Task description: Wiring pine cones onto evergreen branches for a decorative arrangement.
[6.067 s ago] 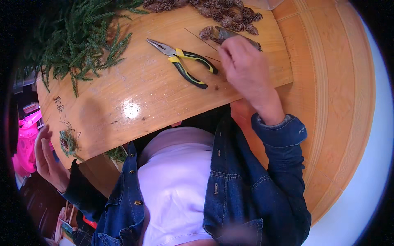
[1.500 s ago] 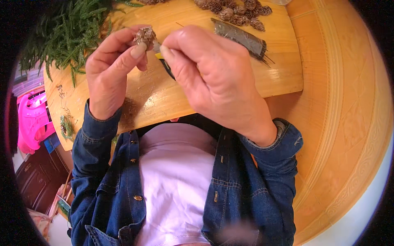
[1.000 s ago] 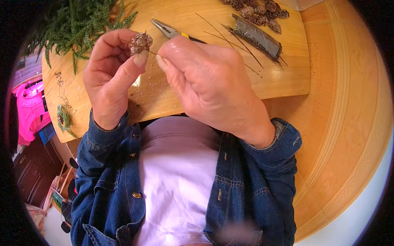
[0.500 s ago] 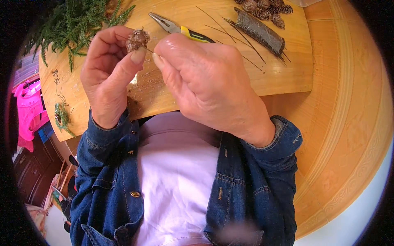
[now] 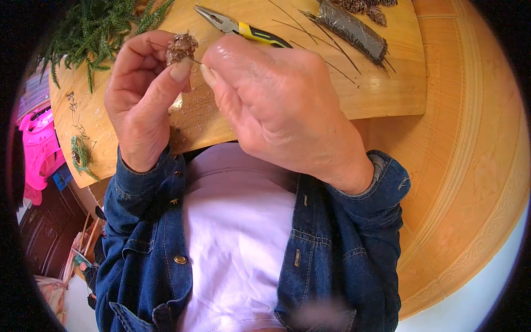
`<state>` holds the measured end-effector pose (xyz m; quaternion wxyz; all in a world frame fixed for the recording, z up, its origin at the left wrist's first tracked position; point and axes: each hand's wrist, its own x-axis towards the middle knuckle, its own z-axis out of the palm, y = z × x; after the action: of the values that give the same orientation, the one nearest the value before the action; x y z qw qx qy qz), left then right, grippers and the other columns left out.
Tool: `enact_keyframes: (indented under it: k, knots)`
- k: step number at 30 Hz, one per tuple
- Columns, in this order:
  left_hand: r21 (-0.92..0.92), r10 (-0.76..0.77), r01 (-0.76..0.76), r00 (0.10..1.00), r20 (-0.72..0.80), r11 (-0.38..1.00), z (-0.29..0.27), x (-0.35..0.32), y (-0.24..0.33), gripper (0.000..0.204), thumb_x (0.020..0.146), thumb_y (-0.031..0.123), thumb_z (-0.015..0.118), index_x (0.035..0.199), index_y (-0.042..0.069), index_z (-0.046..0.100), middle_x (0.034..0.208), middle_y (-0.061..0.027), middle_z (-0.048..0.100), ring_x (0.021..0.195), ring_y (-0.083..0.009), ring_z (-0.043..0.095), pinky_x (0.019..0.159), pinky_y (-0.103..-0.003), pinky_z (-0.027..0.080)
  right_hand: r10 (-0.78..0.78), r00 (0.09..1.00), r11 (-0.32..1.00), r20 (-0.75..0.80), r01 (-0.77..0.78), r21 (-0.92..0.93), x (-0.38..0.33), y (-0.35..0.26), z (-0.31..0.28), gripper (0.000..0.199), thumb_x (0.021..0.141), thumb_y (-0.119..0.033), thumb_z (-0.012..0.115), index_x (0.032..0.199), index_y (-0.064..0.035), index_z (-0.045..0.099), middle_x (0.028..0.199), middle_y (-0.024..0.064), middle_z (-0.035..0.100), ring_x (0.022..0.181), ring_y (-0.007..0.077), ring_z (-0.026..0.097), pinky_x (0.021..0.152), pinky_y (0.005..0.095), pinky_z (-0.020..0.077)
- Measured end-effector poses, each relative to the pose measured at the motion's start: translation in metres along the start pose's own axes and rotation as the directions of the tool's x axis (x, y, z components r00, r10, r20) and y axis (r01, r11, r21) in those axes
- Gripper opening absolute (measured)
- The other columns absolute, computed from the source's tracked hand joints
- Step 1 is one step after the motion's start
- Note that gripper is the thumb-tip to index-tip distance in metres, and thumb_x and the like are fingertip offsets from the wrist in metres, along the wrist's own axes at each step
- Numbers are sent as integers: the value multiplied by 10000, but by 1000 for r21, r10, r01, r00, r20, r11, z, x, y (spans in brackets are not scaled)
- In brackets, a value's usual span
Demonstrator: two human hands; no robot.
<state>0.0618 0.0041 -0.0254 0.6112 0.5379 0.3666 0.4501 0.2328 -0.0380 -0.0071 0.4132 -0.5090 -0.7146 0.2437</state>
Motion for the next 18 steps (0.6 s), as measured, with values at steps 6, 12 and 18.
enact_keyframes:
  k: [6,12,18]
  knots:
    - [-47,-44,44,999,-1,998,2,-3,1,293,825,20,630,1095,-45,537,903,-58,587,724,-96,542,635,-210,439,15,1000,1000,-2,-15,4,-2,-1,-1,35,844,13,609,879,16,610,629,49,561,526,98,559,488,220,422]
    - [-72,-60,57,998,-36,996,7,-4,1,289,821,20,628,1089,-50,541,889,-61,587,703,-103,541,624,-221,444,-15,1000,1000,-1,15,-9,-3,3,-1,43,839,20,613,881,19,609,627,52,551,520,99,548,488,222,417]
    - [-73,-76,74,997,-11,995,6,-4,1,279,823,32,625,1076,-55,548,880,-60,587,676,-108,541,616,-231,448,-50,999,998,14,51,-29,-5,7,-2,49,837,24,615,885,21,610,642,51,550,526,100,538,492,223,412]
